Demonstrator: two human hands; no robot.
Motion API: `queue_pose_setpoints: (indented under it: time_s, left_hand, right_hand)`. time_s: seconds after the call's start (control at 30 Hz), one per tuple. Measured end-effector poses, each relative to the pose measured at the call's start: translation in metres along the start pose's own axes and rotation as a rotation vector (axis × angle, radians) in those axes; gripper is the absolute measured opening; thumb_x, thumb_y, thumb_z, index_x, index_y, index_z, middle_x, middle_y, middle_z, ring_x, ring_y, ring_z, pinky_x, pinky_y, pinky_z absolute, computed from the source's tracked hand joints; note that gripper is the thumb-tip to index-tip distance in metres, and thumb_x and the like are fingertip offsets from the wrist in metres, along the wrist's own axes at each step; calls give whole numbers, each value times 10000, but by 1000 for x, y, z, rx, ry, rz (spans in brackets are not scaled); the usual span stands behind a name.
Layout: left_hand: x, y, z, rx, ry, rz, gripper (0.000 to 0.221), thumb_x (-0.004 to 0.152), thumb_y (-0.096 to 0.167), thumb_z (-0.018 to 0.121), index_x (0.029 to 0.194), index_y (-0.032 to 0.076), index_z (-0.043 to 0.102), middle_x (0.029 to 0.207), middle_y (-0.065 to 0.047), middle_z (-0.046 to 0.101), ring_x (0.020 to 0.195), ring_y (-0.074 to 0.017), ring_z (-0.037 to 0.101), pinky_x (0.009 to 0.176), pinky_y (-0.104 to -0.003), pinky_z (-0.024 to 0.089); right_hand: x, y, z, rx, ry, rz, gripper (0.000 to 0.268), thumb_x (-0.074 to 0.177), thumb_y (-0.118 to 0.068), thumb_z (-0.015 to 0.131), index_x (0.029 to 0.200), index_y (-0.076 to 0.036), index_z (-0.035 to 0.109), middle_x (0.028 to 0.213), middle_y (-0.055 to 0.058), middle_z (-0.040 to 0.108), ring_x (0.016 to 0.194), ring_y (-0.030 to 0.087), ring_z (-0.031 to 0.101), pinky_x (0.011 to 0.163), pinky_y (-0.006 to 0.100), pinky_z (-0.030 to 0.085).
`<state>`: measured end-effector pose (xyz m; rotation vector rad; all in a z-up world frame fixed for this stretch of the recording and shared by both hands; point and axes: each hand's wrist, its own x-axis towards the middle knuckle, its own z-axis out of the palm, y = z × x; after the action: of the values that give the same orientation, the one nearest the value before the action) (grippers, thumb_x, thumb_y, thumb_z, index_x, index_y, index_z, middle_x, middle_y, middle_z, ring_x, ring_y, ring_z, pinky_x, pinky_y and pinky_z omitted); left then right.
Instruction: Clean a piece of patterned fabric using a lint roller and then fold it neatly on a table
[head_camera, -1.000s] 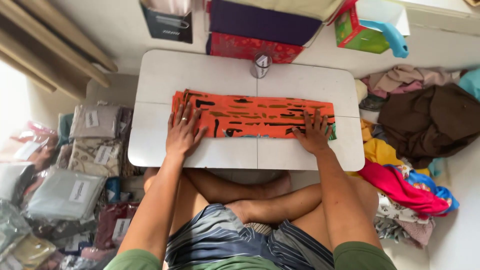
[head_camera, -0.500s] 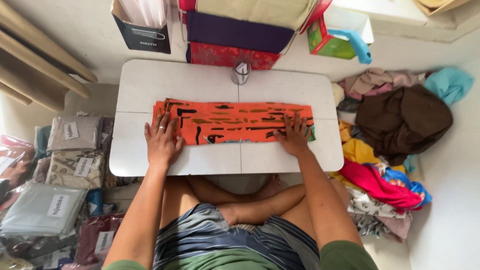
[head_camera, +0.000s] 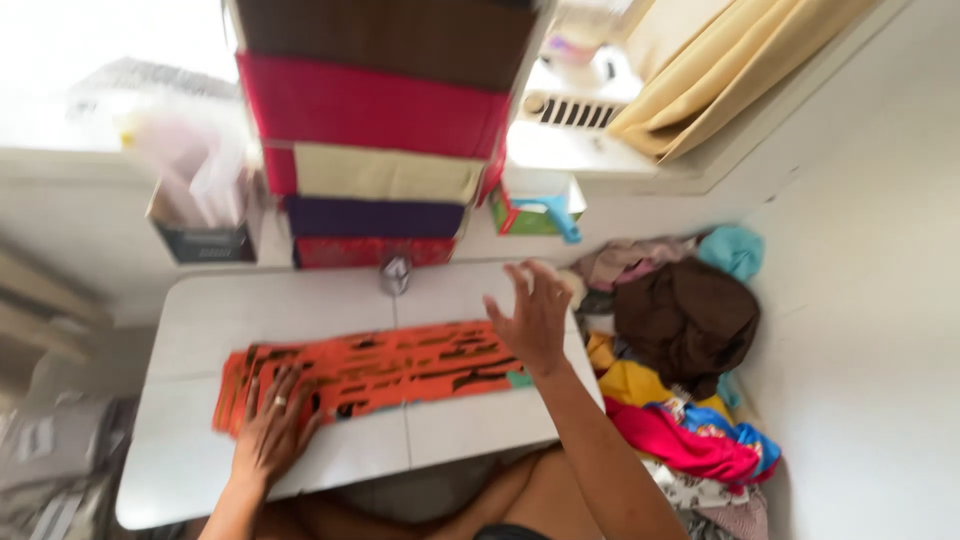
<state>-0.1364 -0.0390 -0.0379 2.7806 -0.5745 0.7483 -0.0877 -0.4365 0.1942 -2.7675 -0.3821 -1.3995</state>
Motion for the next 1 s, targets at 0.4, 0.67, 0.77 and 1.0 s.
queue_pose_setpoints:
  time_s: [0.4,0.67,0.77,1.0]
  left_hand:
    - [-5,11,-3,288,171,-190,460,959,508,587,1300,232,727,1461,-4,675,1390,-249,629,1189,-635,375]
    - [-11,8,13,66,-152,-395,561,1042,573,443,1493,270,586,1593,-31,558,1510,-240,475,1315,-590,205]
    - [-10,7,5,1,-249,-433,559,1052,501,404,1541,255,517,1645,-47,480,1548,-247,397,1321,-591,138]
    - [-22,3,20,307,7,-338,534,973,431,561,1469,259,657,1677,-38,541,1608,-247,398,1289,-630,58]
  right_hand:
    - [89,145,88,81,-690,535,647,968,-291,509,1577,-256,294,1298,282,558,1087,534,596,924,632,451]
    - [-46,52,-57,227,-309,418,405,1061,-206,485,1447,-107,554,1125,252,614,1000,517,639,824,581,525]
    - [-113,31,-52,140,-667,560,419,1032,-264,487,1444,-202,536,1107,216,614,935,515,666,821,609,549]
    - [-161,39,14,1,-971,595,467,1085,-361,364,1543,-276,402,1081,167,575,788,512,709,694,611,588]
